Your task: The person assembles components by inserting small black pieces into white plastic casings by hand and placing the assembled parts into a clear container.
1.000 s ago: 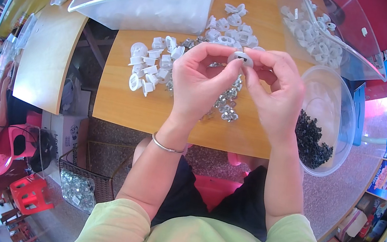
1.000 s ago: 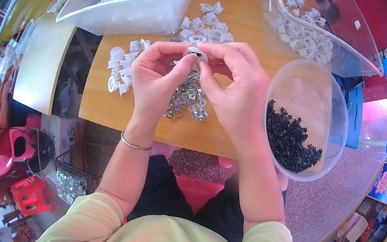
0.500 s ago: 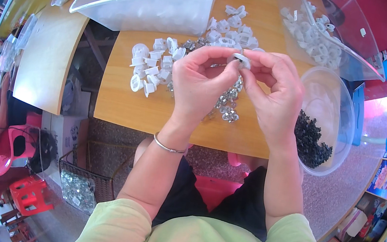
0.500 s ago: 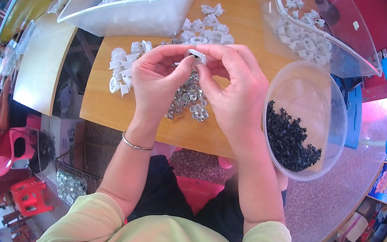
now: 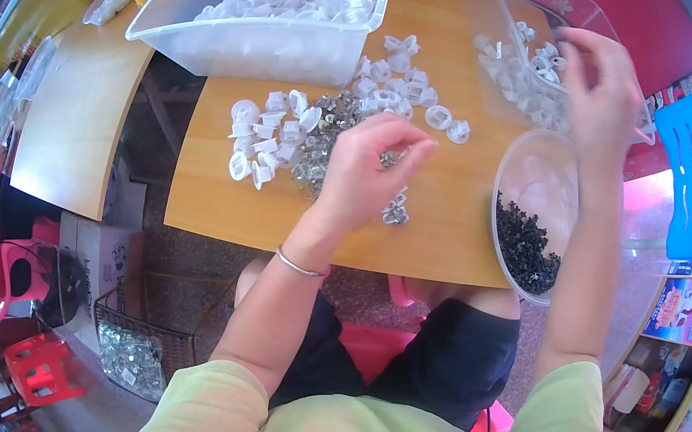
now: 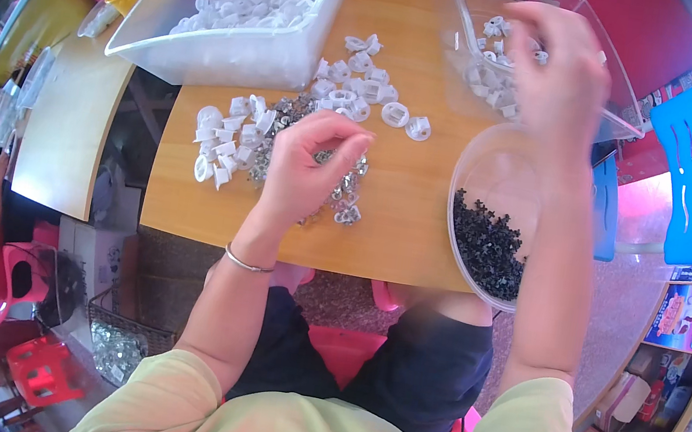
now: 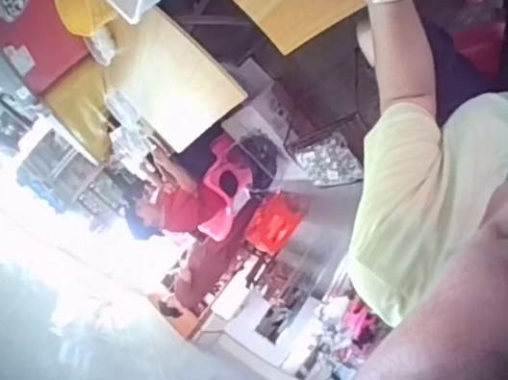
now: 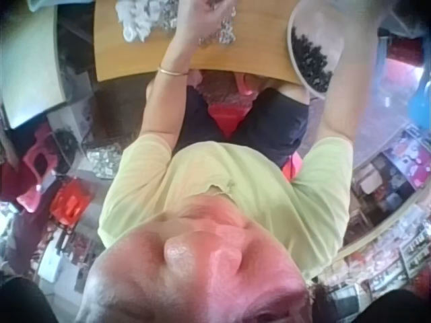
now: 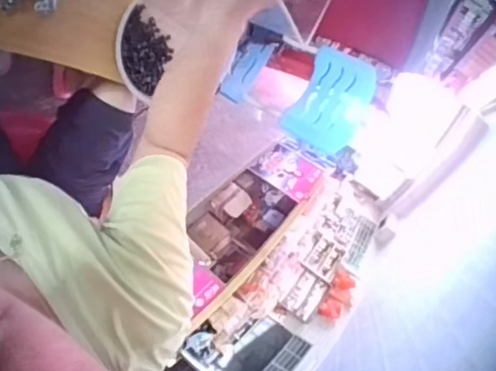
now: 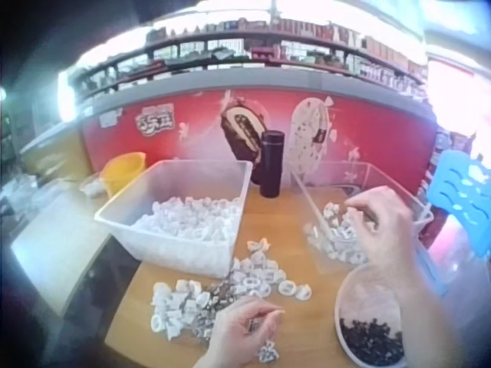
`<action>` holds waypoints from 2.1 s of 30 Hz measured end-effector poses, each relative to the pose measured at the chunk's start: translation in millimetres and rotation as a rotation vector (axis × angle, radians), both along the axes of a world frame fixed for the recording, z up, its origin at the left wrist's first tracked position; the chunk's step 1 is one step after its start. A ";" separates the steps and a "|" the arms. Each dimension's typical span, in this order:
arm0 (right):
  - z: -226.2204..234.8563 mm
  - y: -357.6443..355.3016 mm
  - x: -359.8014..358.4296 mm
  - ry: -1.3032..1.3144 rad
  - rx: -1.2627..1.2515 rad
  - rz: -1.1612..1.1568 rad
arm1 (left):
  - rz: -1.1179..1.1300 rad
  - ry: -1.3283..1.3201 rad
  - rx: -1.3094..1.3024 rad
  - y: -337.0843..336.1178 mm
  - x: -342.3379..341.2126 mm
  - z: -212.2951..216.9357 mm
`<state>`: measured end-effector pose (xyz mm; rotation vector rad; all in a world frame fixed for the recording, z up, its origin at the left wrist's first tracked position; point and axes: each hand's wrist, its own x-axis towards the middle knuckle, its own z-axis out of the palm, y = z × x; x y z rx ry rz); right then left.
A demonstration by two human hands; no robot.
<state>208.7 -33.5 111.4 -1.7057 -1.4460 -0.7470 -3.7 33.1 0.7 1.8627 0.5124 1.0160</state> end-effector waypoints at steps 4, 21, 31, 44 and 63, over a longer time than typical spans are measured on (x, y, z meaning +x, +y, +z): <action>-45.1 29.3 -39.9 -0.037 -0.627 0.366 | -0.058 0.095 0.322 -1.5 1.4 -4.6; -37.7 -27.2 -63.9 0.842 -0.593 0.504 | -0.373 -0.339 -0.688 -13.7 9.6 1.2; -75.2 -103.5 3.0 0.287 -0.932 0.089 | -0.410 -0.349 -0.859 -8.1 0.4 8.3; -82.0 -96.6 -4.7 0.391 -0.878 0.037 | -0.595 -0.550 -0.936 -2.7 -5.5 11.4; -12.1 -71.8 -61.7 1.073 -0.250 0.473 | -0.660 -0.583 -0.892 -0.4 -9.3 6.6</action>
